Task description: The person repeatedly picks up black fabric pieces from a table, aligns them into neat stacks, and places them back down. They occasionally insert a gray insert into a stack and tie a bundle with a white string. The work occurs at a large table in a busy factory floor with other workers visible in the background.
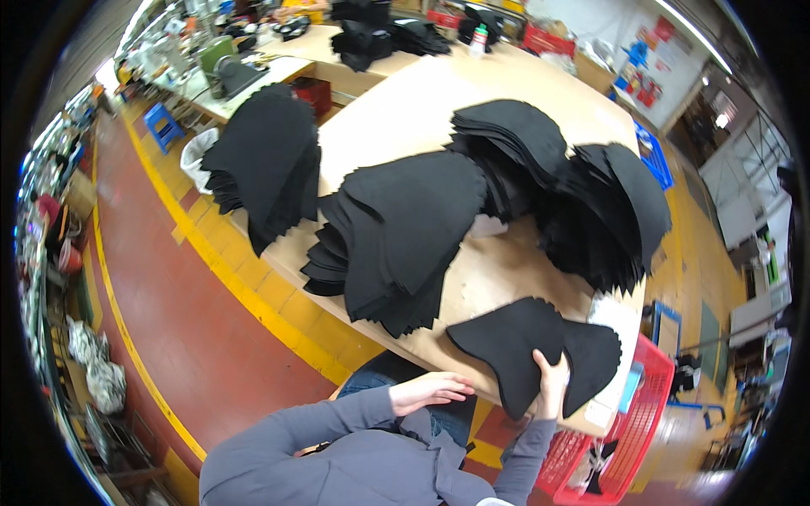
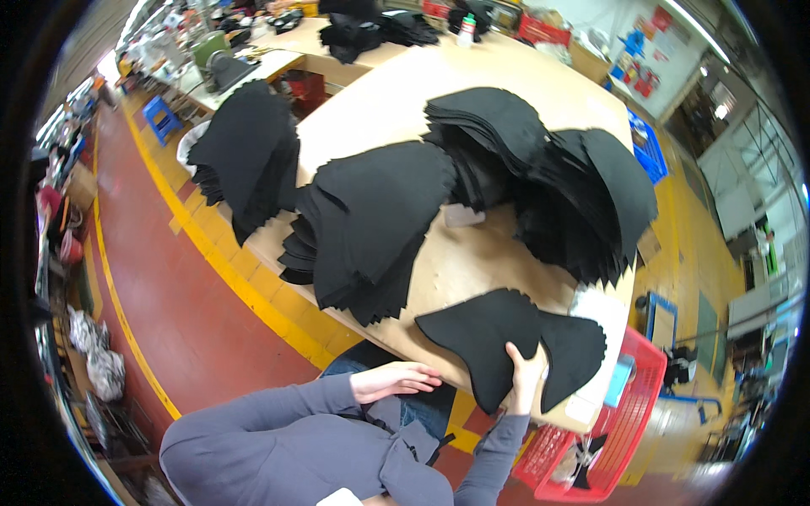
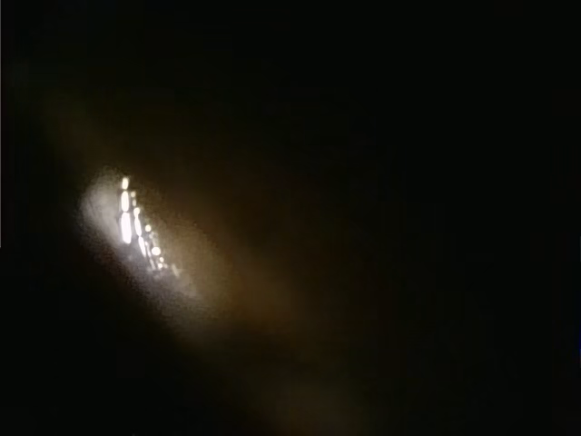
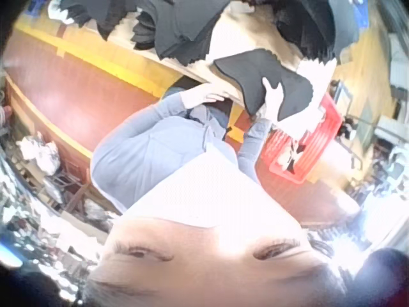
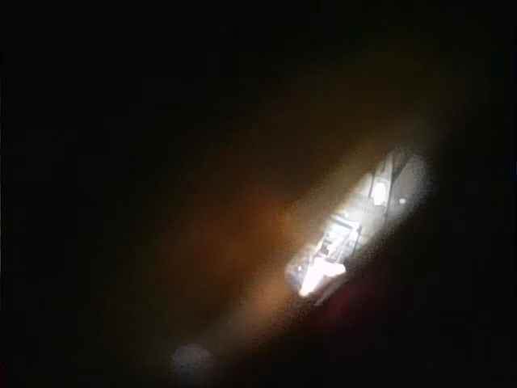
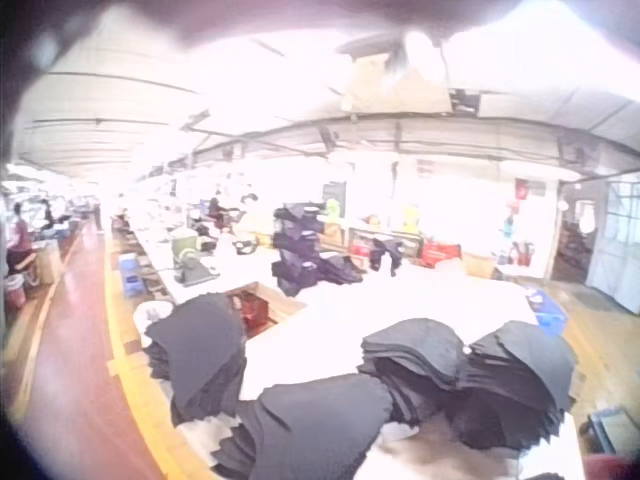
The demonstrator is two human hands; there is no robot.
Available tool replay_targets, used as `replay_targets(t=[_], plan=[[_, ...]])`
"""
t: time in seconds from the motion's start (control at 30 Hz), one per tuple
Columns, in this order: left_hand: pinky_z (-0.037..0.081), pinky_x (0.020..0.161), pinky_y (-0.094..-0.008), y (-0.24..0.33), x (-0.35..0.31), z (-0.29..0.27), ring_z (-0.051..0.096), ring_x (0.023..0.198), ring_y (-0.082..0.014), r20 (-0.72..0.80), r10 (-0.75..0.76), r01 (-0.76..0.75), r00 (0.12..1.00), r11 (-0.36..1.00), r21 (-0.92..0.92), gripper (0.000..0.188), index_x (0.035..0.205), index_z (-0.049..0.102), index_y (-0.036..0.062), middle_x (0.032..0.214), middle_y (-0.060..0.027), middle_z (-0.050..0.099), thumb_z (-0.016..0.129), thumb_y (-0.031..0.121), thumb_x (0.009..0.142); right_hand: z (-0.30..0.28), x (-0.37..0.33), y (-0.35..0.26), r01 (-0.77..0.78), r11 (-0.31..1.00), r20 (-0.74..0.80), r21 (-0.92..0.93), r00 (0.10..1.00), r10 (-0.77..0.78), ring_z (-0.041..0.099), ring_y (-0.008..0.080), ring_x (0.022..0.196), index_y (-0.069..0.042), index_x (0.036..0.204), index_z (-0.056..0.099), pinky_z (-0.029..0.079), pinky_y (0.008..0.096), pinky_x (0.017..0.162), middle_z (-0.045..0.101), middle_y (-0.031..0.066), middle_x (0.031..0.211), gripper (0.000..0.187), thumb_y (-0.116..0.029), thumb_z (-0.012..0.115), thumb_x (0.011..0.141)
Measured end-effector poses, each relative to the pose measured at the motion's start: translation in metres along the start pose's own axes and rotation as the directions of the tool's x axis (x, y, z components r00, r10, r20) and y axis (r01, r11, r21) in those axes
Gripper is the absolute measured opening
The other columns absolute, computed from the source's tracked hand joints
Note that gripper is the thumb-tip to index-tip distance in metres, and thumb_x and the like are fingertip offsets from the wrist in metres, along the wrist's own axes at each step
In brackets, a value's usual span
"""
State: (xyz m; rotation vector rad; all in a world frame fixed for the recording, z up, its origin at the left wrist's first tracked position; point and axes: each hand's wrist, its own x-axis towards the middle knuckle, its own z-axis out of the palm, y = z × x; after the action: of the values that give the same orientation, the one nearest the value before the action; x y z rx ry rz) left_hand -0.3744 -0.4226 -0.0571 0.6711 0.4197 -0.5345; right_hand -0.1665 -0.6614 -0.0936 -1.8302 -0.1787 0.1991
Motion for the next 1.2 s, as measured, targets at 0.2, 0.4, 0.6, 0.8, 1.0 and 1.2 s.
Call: replay_targets(t=[0.2, 0.4, 0.6, 0.8, 1.0, 1.2], plan=[[0.049, 0.091, -0.0317, 0.034, -0.095, -0.077, 0.063, 0.096, -0.0149, -0.414, 0.616, -0.654, 0.671, 0.754, 0.062, 0.02, 0.1, 0.063, 0.0044, 0.096, -0.007, 0.067, 0.057, 0.023, 0.097, 0.032, -0.002, -0.078, 0.142, 0.684, -0.223, -0.715, 0.881, -0.416, 0.042, 0.0319, 0.129, -0.007, 0.146, 0.038, 0.033, 0.0435, 0.108, 0.046, 0.0181, 0.137, 0.077, -0.014, 0.077, 0.08], [0.038, 0.109, -0.0377, 0.071, -0.078, -0.143, 0.053, 0.126, -0.0251, -0.598, 0.325, -0.59, 0.732, 0.741, -0.32, 0.069, 0.139, 0.049, 0.0041, 0.132, -0.0134, 0.059, 0.06, 0.054, 0.092, 0.177, 0.019, -0.108, -0.559, 0.642, 0.56, 0.525, 0.795, 0.234, 0.042, 0.0294, 0.131, -0.013, 0.151, 0.031, 0.031, 0.0408, 0.11, 0.041, 0.0187, 0.145, 0.074, -0.062, 0.042, 0.096], [0.045, 0.105, -0.0395, 0.12, -0.054, -0.114, 0.057, 0.122, -0.023, -0.437, 0.397, -0.573, 0.807, 0.706, -0.417, 0.06, 0.138, 0.051, 0.0065, 0.136, -0.0098, 0.057, 0.049, 0.052, 0.098, 0.264, 0.044, -0.091, -0.494, 0.713, 0.519, 0.498, 0.828, 0.211, 0.035, 0.0261, 0.139, -0.012, 0.15, 0.035, 0.03, 0.0403, 0.114, 0.037, 0.0062, 0.153, 0.081, -0.069, 0.041, 0.092], [0.044, 0.107, -0.0389, 0.154, -0.022, -0.133, 0.057, 0.122, -0.0228, -0.404, 0.512, -0.65, 0.758, 0.635, -0.417, 0.058, 0.139, 0.049, 0.005, 0.138, -0.0095, 0.056, 0.044, 0.049, 0.101, 0.298, 0.099, -0.101, -0.52, 0.673, 0.541, 0.526, 0.815, 0.206, 0.04, 0.0275, 0.135, -0.009, 0.147, 0.04, 0.032, 0.0411, 0.113, 0.042, 0.007, 0.149, 0.084, -0.071, 0.042, 0.09], [0.053, 0.092, -0.0348, 0.196, -0.016, -0.174, 0.065, 0.107, -0.0222, -0.474, 0.517, -0.625, 0.712, 0.775, -0.094, 0.065, 0.129, 0.055, -0.0014, 0.125, -0.0128, 0.064, 0.048, 0.055, 0.098, 0.338, 0.152, -0.087, -0.477, 0.716, 0.507, 0.509, 0.839, 0.199, 0.038, 0.0273, 0.136, -0.009, 0.148, 0.038, 0.029, 0.0406, 0.113, 0.042, 0.0077, 0.149, 0.084, -0.07, 0.045, 0.09], [0.055, 0.068, -0.0255, 0.2, -0.144, -0.17, 0.07, 0.077, -0.0145, -0.324, 0.928, -0.631, 0.185, 0.365, 0.685, 0.014, 0.099, 0.069, 0.0001, 0.087, -0.0103, 0.072, 0.06, 0.009, 0.093, 0.303, 0.077, -0.033, -0.419, 0.701, 0.294, 0.577, 0.907, 0.301, 0.052, 0.0251, 0.119, -0.017, 0.145, 0.033, 0.042, 0.0399, 0.095, 0.042, 0.0121, 0.144, 0.064, -0.047, 0.057, 0.094]])
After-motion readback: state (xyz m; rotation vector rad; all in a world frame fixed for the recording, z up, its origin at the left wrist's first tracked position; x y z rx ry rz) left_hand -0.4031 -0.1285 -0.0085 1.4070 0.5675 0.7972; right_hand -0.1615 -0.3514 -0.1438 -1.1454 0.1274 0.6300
